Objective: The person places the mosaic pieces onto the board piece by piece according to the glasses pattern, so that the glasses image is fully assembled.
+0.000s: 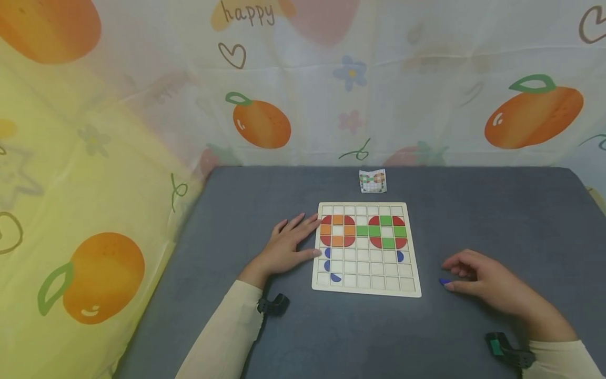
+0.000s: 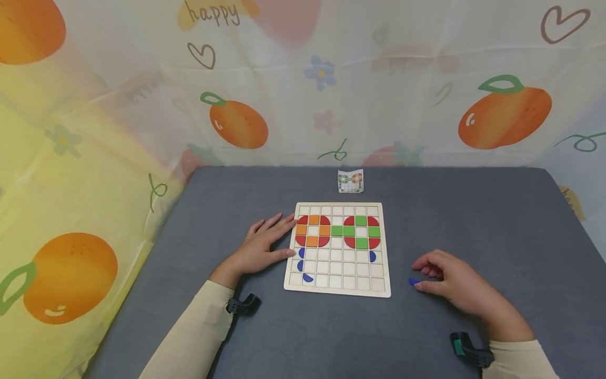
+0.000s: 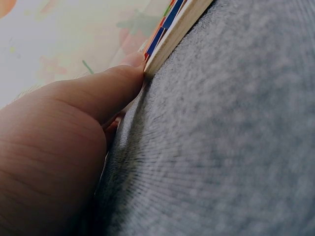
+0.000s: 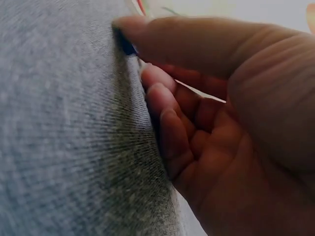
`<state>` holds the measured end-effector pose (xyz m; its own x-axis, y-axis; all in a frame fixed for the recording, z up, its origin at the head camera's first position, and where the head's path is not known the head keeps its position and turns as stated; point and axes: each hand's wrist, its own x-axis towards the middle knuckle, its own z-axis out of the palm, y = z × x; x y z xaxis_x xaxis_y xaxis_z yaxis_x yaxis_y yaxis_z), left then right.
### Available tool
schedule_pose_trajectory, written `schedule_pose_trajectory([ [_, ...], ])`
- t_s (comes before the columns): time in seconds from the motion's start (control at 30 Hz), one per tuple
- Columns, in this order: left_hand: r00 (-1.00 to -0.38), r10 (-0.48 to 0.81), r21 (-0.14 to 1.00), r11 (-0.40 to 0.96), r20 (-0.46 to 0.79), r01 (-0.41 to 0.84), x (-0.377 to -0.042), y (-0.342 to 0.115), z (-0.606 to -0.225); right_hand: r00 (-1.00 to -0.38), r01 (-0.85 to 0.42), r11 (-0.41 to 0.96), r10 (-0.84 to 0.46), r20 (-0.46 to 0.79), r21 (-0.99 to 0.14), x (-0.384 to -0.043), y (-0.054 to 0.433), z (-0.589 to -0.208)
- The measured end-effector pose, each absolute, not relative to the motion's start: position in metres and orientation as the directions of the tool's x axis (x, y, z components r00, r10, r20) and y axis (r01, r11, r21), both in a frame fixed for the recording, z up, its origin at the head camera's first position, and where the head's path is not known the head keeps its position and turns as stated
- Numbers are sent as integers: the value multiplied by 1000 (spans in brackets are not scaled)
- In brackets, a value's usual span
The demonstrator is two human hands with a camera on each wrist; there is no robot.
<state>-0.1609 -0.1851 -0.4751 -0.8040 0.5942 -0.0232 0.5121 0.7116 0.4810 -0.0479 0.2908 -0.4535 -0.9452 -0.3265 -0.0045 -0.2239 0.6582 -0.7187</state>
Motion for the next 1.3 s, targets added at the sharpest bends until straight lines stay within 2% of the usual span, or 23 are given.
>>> schedule_pose_trajectory([
  [0.13,-804,594,484,709,-18,513,-161,-185,-473,-934,-326,666,-336,121,-671,-47,287,-458],
  [0.3,-806,591,486,712,-24,507,-160,-184,-472,-931,-357,697,-316,181,-622,-46,281,-460],
  [0.5,-813,582,478,721,-27,501,-161,-185,-474,-940,-340,759,-297,168,-556,-47,275,-457],
  [0.77,-812,583,481,721,-32,498,-161,-184,-475,-943,-333,755,-263,204,-564,-47,264,-453],
  [0.87,-810,586,483,718,-30,502,-161,-184,-475,-939,-344,734,-278,202,-586,-47,251,-450],
  [1.07,-810,586,482,716,-23,505,-160,-184,-473,-930,-334,693,-351,107,-639,-50,225,-449],
  [1.3,-814,581,482,721,-28,498,-160,-183,-473,-917,-365,722,-388,93,-588,-54,211,-453],
])
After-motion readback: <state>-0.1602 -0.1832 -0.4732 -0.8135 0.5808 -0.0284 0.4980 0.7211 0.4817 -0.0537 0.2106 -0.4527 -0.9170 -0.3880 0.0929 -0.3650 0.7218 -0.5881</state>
